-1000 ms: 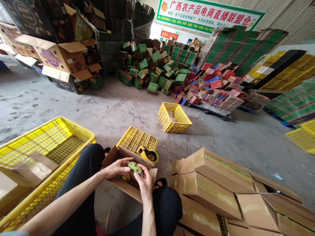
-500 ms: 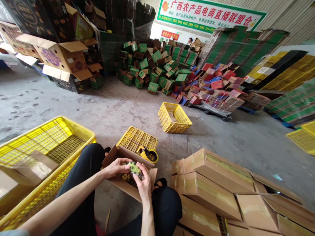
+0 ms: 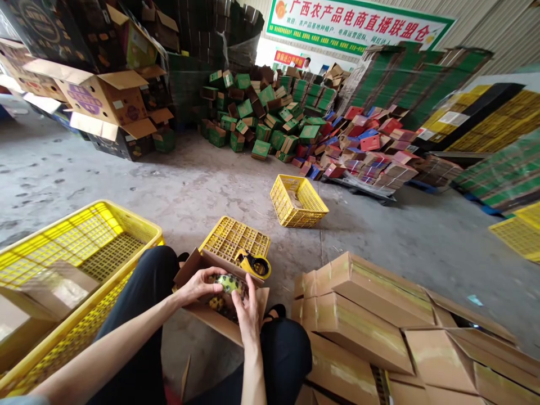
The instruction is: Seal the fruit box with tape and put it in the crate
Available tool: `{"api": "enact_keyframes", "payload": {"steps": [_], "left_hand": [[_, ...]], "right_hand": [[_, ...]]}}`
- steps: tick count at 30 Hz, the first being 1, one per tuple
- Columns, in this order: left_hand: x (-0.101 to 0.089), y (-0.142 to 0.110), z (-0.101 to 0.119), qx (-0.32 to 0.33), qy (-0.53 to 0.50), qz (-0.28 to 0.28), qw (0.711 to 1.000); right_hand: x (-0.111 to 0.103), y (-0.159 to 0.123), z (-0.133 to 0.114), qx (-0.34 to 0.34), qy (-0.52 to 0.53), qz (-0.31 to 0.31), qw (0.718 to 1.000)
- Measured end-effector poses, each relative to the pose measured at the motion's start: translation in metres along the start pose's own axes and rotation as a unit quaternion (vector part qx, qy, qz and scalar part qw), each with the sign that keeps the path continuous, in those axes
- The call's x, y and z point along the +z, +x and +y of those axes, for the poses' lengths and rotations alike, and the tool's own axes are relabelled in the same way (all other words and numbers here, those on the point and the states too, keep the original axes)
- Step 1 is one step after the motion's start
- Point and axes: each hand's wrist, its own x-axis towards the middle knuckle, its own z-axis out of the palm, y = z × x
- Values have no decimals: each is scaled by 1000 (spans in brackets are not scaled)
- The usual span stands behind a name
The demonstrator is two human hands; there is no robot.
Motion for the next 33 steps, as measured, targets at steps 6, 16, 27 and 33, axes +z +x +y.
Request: {"api": "enact_keyframes", "payload": {"steps": [6, 16, 27, 33], "left_hand": [[3, -2, 6, 21, 17, -8, 1000], [5, -4, 9, 13, 15, -24, 1000], [3, -2, 5, 15, -37, -19, 999], [6, -1, 8, 4, -45, -6, 999]], "right_hand": [[14, -7, -13, 80, 97, 40, 991], [11, -5, -16, 53, 92, 45, 993], [7, -6, -18, 35, 73, 30, 996], [7, -8, -27, 19, 77, 17, 997]]}}
